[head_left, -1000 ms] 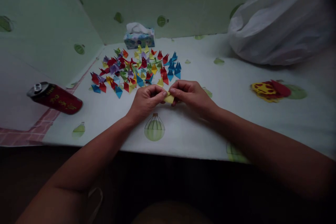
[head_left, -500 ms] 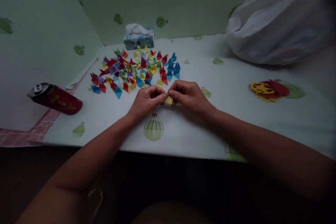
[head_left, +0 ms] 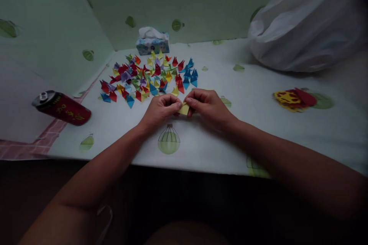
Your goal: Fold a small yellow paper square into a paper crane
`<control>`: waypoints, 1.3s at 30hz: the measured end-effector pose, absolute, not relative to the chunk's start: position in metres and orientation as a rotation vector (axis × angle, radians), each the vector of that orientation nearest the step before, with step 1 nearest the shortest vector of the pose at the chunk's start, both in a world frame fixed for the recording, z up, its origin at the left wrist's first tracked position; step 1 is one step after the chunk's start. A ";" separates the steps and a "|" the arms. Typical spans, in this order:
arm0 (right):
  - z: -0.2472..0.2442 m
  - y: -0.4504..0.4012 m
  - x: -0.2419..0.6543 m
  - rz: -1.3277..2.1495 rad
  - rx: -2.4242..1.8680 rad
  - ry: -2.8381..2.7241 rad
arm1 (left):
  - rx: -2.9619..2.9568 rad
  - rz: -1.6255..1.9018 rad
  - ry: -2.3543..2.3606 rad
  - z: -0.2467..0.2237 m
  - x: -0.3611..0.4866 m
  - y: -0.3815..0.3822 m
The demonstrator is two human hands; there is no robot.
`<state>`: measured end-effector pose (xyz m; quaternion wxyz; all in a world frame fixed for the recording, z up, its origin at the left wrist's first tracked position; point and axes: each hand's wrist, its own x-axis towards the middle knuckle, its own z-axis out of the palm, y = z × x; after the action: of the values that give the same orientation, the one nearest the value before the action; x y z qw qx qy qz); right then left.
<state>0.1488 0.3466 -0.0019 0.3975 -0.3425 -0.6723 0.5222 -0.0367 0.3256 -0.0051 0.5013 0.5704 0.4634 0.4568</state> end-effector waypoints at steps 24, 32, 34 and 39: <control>-0.007 0.344 0.143 1.033 -0.940 -1.835 | 1.177 1.100 1.095 -0.012 -0.034 0.327; -0.010 0.344 0.141 0.995 -0.958 -1.833 | 1.175 1.098 1.099 -0.012 -0.034 0.327; -0.012 0.344 0.141 0.994 -0.954 -1.823 | 1.178 1.098 1.091 -0.012 -0.034 0.326; -0.014 0.343 0.140 1.022 -0.935 -1.792 | 1.180 1.093 1.102 -0.012 -0.034 0.326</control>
<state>0.1403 0.3429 -0.0139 0.4246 -0.3739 -0.7163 0.4085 -0.0344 0.3263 -0.0117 0.5612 0.5011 0.4676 0.4641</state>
